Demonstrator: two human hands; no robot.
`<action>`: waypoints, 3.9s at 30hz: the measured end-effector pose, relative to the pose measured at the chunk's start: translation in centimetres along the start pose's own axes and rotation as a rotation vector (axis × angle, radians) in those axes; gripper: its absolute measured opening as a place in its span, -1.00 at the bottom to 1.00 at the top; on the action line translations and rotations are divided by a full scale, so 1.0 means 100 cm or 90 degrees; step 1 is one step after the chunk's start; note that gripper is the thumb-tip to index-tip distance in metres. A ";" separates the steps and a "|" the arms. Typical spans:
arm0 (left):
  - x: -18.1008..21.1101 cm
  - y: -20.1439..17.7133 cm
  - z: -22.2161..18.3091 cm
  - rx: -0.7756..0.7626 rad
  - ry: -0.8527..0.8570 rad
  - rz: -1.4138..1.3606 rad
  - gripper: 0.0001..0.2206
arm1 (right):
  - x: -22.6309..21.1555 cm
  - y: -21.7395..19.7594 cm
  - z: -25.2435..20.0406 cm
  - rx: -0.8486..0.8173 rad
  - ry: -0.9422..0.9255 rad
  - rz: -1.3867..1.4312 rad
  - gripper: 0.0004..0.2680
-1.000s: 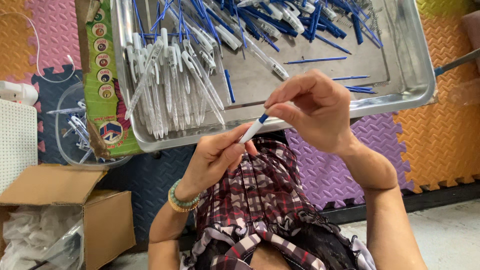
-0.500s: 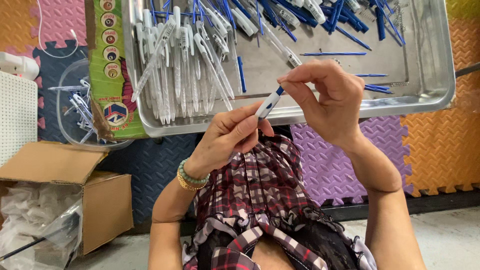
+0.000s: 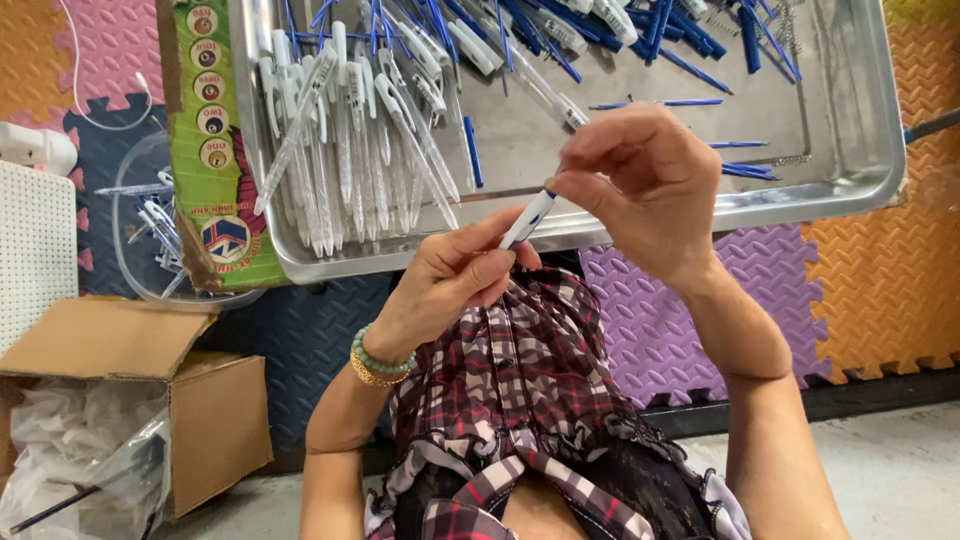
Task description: The person assembles pens by inserting ink cartridges into pen barrels and snapping them into place.
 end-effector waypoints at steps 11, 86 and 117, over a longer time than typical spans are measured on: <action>0.007 -0.007 0.004 0.083 0.046 -0.038 -0.62 | -0.021 0.016 -0.021 0.059 -0.223 -0.171 -0.94; 0.013 0.005 -0.015 0.062 0.107 0.326 -0.64 | 0.022 -0.007 -0.036 -0.013 0.012 -0.156 -0.86; 0.018 -0.006 -0.022 0.088 0.065 0.296 -0.63 | 0.013 0.003 -0.019 -0.040 0.031 -0.136 -0.85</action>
Point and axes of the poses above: each hand's wrist, its own z-axis towards the middle knuckle, its own y-axis out of the palm, x = y × z, the point moved 10 cm from there along z, towards the middle knuckle, and after that the axes turned 8 degrees about -z, right-handed, at the moved point
